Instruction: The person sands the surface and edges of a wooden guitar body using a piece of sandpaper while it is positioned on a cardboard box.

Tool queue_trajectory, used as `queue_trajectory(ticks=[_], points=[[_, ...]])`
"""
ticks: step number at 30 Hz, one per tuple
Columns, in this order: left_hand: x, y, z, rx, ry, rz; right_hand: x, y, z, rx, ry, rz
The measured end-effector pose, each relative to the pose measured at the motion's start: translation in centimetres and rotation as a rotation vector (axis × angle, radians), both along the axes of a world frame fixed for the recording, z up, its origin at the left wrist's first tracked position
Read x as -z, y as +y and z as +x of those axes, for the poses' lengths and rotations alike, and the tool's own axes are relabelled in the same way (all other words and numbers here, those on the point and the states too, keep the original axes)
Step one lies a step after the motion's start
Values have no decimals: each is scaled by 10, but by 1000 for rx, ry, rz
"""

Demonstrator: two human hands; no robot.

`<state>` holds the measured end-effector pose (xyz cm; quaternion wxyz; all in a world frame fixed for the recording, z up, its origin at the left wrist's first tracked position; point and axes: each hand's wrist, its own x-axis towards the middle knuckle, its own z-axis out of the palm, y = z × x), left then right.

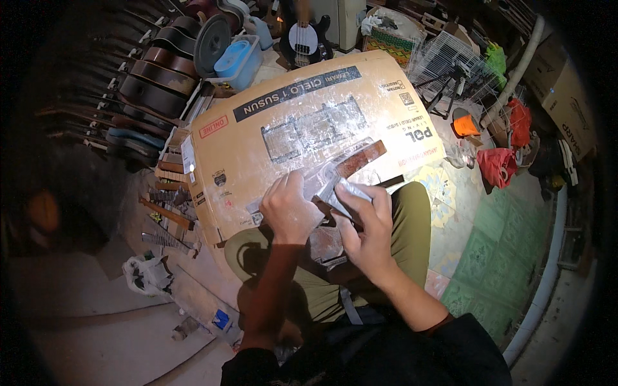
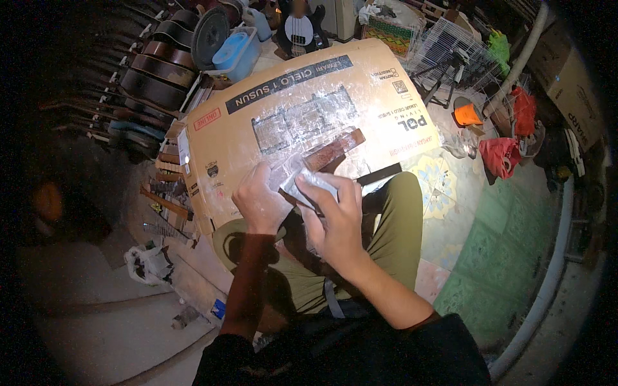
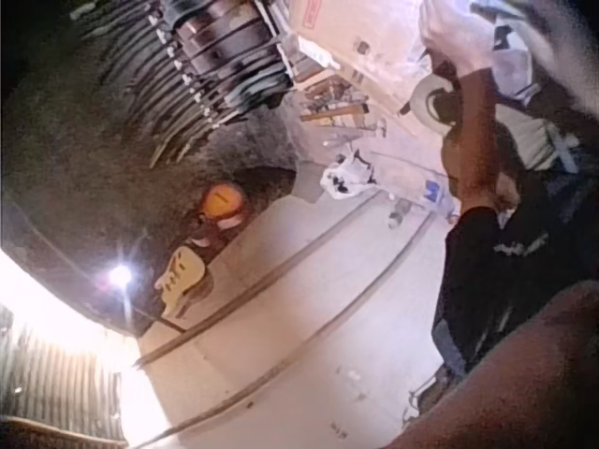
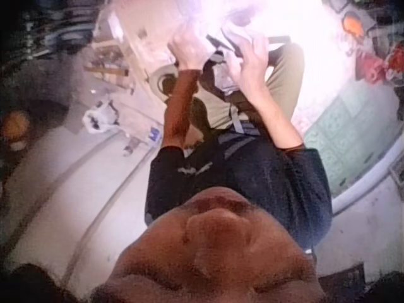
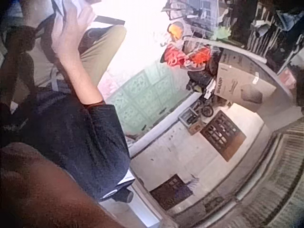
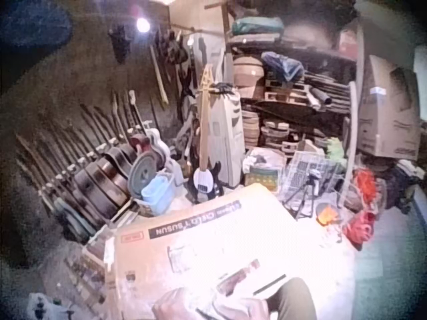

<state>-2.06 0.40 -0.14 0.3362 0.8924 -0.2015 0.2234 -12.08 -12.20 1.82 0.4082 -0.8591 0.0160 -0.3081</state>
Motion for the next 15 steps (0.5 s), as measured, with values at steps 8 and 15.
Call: queue_trajectory(ticks=[8,15], points=[[11,6,1,-2,-5,-12,-2,3,3,-29,33,-43],[8,7,-5,-21,20,24,-11,3,15,-54,41,-64]])
